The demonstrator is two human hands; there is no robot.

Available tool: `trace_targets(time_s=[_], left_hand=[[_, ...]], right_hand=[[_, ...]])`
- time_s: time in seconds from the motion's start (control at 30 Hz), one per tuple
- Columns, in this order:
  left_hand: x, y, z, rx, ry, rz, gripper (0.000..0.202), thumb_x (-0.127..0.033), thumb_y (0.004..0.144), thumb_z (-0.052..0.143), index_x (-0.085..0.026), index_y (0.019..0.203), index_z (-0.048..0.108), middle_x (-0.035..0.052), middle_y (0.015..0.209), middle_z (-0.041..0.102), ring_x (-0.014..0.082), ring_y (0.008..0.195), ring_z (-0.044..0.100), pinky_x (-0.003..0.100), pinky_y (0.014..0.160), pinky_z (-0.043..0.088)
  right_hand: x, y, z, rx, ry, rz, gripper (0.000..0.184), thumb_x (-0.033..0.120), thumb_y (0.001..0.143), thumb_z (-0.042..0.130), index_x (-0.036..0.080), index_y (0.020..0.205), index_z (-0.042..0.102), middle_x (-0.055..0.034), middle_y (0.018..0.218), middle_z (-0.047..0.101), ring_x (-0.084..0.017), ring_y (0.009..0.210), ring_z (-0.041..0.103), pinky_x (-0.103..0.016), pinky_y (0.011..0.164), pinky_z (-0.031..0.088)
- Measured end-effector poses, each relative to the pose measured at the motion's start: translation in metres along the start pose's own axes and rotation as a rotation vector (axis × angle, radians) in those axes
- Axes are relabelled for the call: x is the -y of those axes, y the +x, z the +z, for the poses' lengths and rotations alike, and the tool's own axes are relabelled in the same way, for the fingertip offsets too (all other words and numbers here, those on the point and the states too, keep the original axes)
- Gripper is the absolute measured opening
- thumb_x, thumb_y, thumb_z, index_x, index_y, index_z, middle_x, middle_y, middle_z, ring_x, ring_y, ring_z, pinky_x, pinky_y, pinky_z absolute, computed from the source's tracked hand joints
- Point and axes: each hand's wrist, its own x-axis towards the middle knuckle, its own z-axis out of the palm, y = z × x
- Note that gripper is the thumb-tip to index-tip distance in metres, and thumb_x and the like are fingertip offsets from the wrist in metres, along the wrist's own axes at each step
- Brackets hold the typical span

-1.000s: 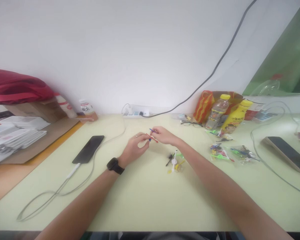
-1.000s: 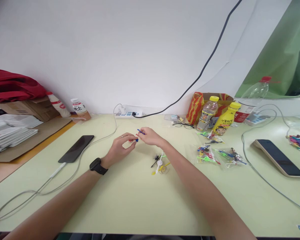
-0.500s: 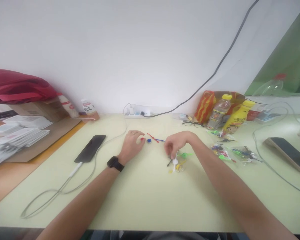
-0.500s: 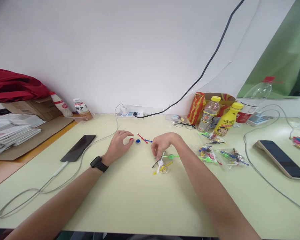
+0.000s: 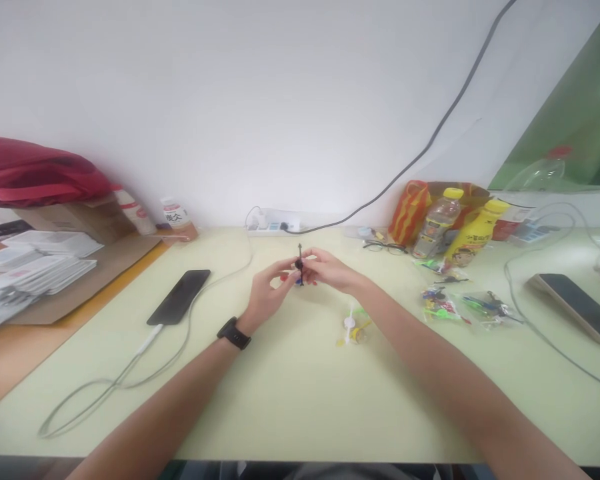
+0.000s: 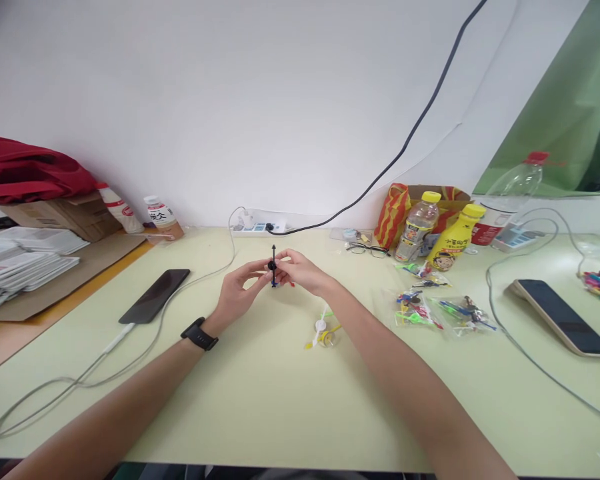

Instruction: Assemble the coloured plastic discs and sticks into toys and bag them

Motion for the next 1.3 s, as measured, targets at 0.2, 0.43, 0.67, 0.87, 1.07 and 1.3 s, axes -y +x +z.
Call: trace_targets(time_s=[0.2, 0.43, 0.67, 0.87, 1.07, 1.3], left_hand=[[0.006, 0.002, -0.001, -0.102, 0.001, 0.049, 0.025, -0.046, 0.095, 0.07, -0.024, 0.105, 0.078, 0.0067, 0.108, 0.076, 0.0229, 0.098, 0.073, 0.04, 0.089, 0.065], [0.003, 0.004, -0.003, -0.175, -0.067, -0.11, 0.032, -0.05, 0.092, 0.072, -0.019, 0.099, 0.078, 0.0077, 0.097, 0.078, 0.0234, 0.086, 0.075, 0.037, 0.078, 0.065], [0.0, 0.001, 0.002, -0.065, -0.156, -0.075, 0.033, -0.043, 0.098, 0.066, -0.021, 0.121, 0.074, 0.0091, 0.121, 0.075, 0.0264, 0.109, 0.073, 0.044, 0.098, 0.062], [-0.002, 0.006, -0.008, 0.017, 0.074, 0.084, 0.027, -0.037, 0.097, 0.066, -0.023, 0.118, 0.072, 0.0089, 0.113, 0.074, 0.0225, 0.094, 0.074, 0.04, 0.088, 0.063], [-0.002, 0.005, -0.008, 0.084, 0.219, 0.225, 0.012, -0.028, 0.096, 0.062, -0.022, 0.097, 0.072, 0.0081, 0.108, 0.07, 0.0194, 0.091, 0.069, 0.035, 0.083, 0.06], [0.0, 0.007, -0.03, 0.403, 0.234, 0.114, 0.013, -0.035, 0.088, 0.071, -0.023, 0.083, 0.07, 0.0047, 0.088, 0.073, 0.0224, 0.086, 0.071, 0.037, 0.086, 0.06]], right_hand=[[-0.003, 0.001, 0.012, -0.009, -0.054, -0.03, 0.017, 0.03, 0.087, 0.068, 0.017, 0.097, 0.064, -0.0024, 0.082, 0.07, -0.01, 0.064, 0.059, -0.021, 0.056, 0.043], [-0.007, -0.002, 0.021, 0.01, 0.058, -0.045, 0.038, 0.029, 0.077, 0.082, 0.019, 0.108, 0.061, -0.0056, 0.095, 0.076, -0.017, 0.088, 0.072, -0.03, 0.079, 0.056], [-0.004, -0.002, 0.024, -0.166, 0.11, -0.057, 0.042, 0.028, 0.075, 0.079, 0.019, 0.111, 0.06, -0.0022, 0.081, 0.074, -0.017, 0.072, 0.073, -0.024, 0.062, 0.05], [-0.007, 0.002, 0.023, -0.123, 0.059, -0.029, 0.032, 0.024, 0.076, 0.064, 0.019, 0.107, 0.06, 0.0005, 0.076, 0.069, -0.012, 0.064, 0.061, -0.021, 0.057, 0.042], [-0.016, 0.003, 0.023, -0.032, -0.211, -0.014, 0.026, 0.024, 0.091, 0.049, 0.018, 0.112, 0.061, -0.0012, 0.088, 0.066, -0.011, 0.066, 0.052, -0.022, 0.057, 0.038], [-0.001, -0.006, -0.024, 0.0, -0.998, 0.013, 0.038, 0.023, 0.088, 0.067, 0.017, 0.126, 0.065, -0.0121, 0.122, 0.067, -0.019, 0.093, 0.063, -0.026, 0.075, 0.045]])
